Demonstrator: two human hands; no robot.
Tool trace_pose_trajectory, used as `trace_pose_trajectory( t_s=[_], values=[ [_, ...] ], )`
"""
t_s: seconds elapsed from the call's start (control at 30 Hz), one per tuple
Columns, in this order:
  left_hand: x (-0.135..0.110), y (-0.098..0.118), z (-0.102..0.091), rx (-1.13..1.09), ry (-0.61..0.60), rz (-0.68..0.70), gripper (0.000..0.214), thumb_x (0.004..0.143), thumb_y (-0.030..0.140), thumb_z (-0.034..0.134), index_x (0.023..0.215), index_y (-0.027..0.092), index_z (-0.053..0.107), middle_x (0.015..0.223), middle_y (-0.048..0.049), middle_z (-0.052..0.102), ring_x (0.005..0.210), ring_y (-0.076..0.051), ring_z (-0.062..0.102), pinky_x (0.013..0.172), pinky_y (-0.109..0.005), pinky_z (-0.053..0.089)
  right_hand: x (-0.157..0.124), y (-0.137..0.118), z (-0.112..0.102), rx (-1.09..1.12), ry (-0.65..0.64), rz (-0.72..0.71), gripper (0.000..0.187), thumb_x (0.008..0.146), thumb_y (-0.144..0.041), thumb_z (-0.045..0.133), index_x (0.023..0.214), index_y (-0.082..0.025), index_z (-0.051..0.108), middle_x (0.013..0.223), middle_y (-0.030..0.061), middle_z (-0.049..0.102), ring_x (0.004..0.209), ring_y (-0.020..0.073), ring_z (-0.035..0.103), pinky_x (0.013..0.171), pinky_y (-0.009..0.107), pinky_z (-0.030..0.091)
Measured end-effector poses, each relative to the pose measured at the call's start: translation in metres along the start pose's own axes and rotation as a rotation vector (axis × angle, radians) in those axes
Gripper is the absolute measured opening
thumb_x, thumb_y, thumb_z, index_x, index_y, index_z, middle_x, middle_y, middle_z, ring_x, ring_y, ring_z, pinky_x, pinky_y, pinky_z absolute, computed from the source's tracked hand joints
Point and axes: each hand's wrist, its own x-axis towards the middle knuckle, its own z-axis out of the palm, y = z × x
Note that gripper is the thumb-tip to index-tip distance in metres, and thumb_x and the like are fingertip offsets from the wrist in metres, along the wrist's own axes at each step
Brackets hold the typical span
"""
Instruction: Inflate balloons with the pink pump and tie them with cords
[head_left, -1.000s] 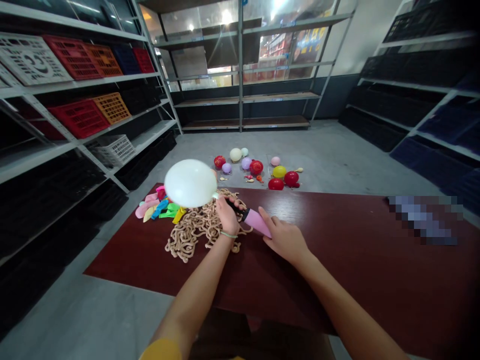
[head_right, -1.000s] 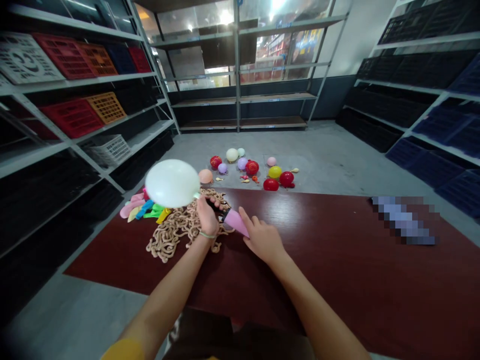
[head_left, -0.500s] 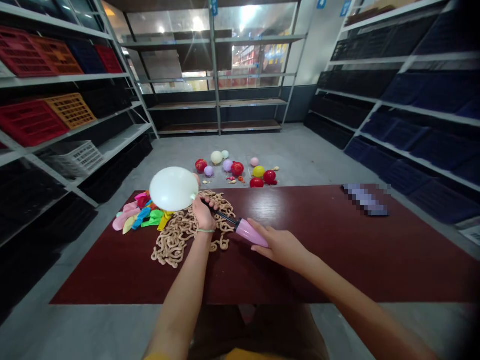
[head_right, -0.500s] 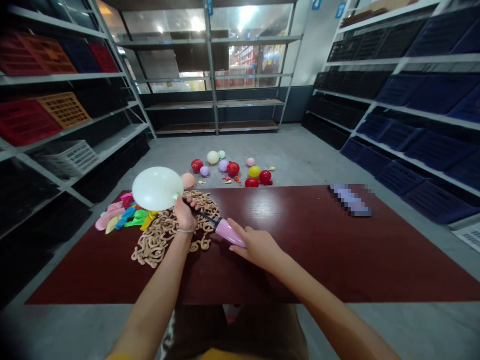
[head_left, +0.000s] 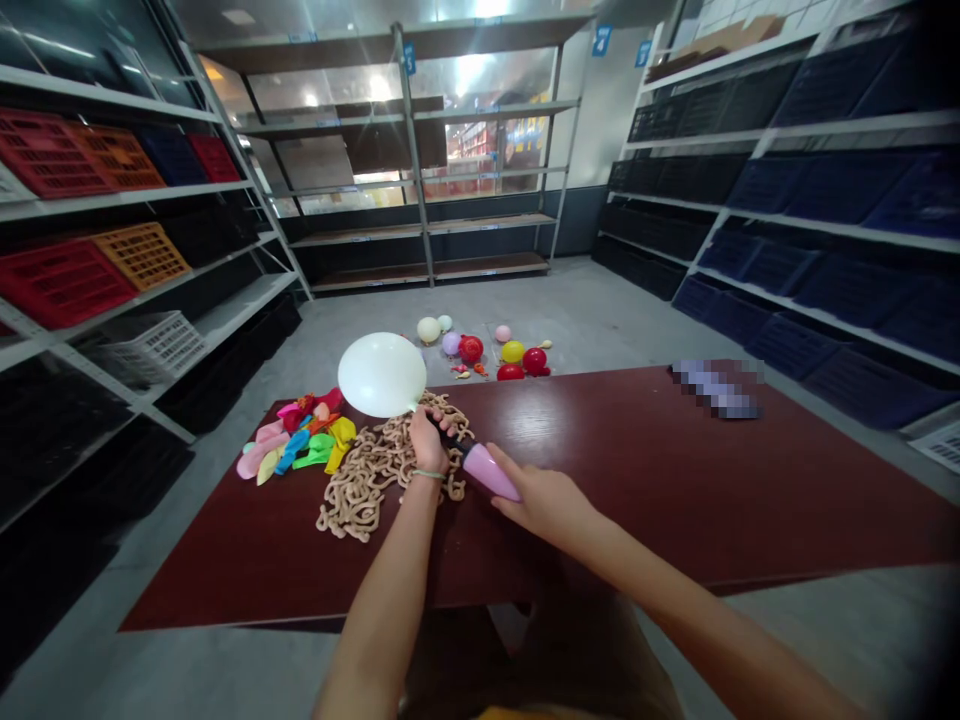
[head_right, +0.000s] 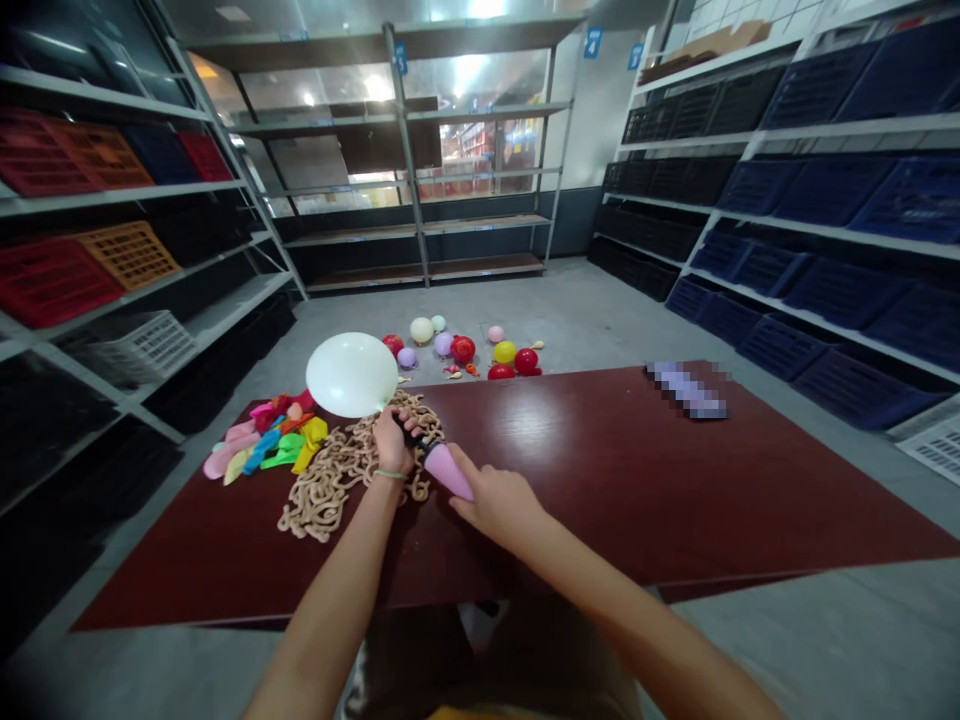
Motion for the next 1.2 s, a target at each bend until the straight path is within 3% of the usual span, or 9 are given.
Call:
trace_pose_trajectory(
  t_s=[0.17,0.27,0.4,0.57,0.73,0.87,1.03,1.2],
  values=[
    [0.007,0.001,-0.007,-0.030,0.004,-0.047,0.022,0.083,0.022,0.056,0.073,0.020,0.036,0.058,0.0079,0.034,0.040,-0.004,0.033,0.038,-0.017,0.022,-0.015,0.003,-0.018,-0.022,-0.053,0.026,0.072,0.090,-0.048,0.052,0.154,-0.029,0.027,0.104,0.0119,0.074,0.088,0.0329,0.071,0.070,0.035,0.046],
    [0.006,0.003,-0.009,-0.058,-0.010,-0.060,0.022,0.083,0.020,0.055,0.073,0.020,0.035,0.057,0.0079,0.033,0.040,-0.004,0.032,0.038,-0.016,0.022,0.005,-0.012,-0.019,-0.028,-0.053,0.027,0.069,0.090,-0.050,0.051,0.152,-0.027,0.031,0.104,0.0136,0.074,0.090,0.0339,0.071,0.071,0.036,0.046],
    [0.002,0.002,-0.006,-0.054,-0.064,-0.034,0.019,0.083,0.018,0.054,0.074,0.020,0.038,0.058,0.0074,0.035,0.041,-0.004,0.034,0.039,-0.017,0.025,0.032,-0.026,-0.005,0.021,0.022,0.029,0.071,0.092,-0.052,0.048,0.154,-0.024,0.027,0.105,0.0145,0.073,0.092,0.0318,0.071,0.073,0.036,0.046],
    [0.003,-0.001,-0.006,-0.005,-0.031,0.016,0.017,0.084,0.022,0.054,0.077,0.020,0.039,0.059,0.0074,0.036,0.040,-0.005,0.035,0.038,-0.018,0.024,0.013,-0.002,0.007,0.074,0.015,-0.012,0.075,0.092,-0.050,0.048,0.157,-0.029,0.018,0.108,0.0130,0.072,0.093,0.0308,0.071,0.072,0.033,0.045],
    [0.008,0.004,-0.010,-0.055,0.004,0.056,0.018,0.085,0.022,0.054,0.076,0.021,0.038,0.059,0.0075,0.034,0.041,-0.005,0.034,0.039,-0.018,0.024,-0.012,0.022,-0.006,0.061,-0.046,-0.009,0.074,0.089,-0.049,0.054,0.155,-0.032,0.026,0.106,0.0107,0.074,0.092,0.0312,0.071,0.071,0.033,0.045],
    [0.006,0.004,-0.008,-0.083,-0.025,0.040,0.018,0.086,0.020,0.053,0.076,0.021,0.038,0.060,0.0070,0.035,0.041,-0.005,0.034,0.038,-0.018,0.024,0.009,0.003,-0.011,0.012,-0.002,0.000,0.070,0.090,-0.052,0.051,0.153,-0.029,0.031,0.107,0.0121,0.074,0.091,0.0333,0.071,0.071,0.036,0.046],
    [0.003,0.004,-0.005,-0.047,-0.030,0.024,0.017,0.087,0.024,0.052,0.078,0.021,0.039,0.060,0.0070,0.033,0.041,-0.005,0.033,0.039,-0.018,0.025,0.039,-0.021,0.005,0.018,0.067,-0.010,0.069,0.093,-0.052,0.046,0.155,-0.028,0.026,0.105,0.0119,0.073,0.090,0.0325,0.071,0.070,0.036,0.047],
    [0.006,0.009,-0.004,-0.031,-0.027,0.046,0.019,0.085,0.025,0.055,0.077,0.021,0.038,0.060,0.0072,0.033,0.041,-0.005,0.032,0.038,-0.019,0.022,0.012,-0.002,0.010,-0.002,0.049,-0.016,0.072,0.093,-0.050,0.047,0.157,-0.030,0.019,0.099,0.0105,0.072,0.083,0.0298,0.071,0.067,0.034,0.045]
  ],
)
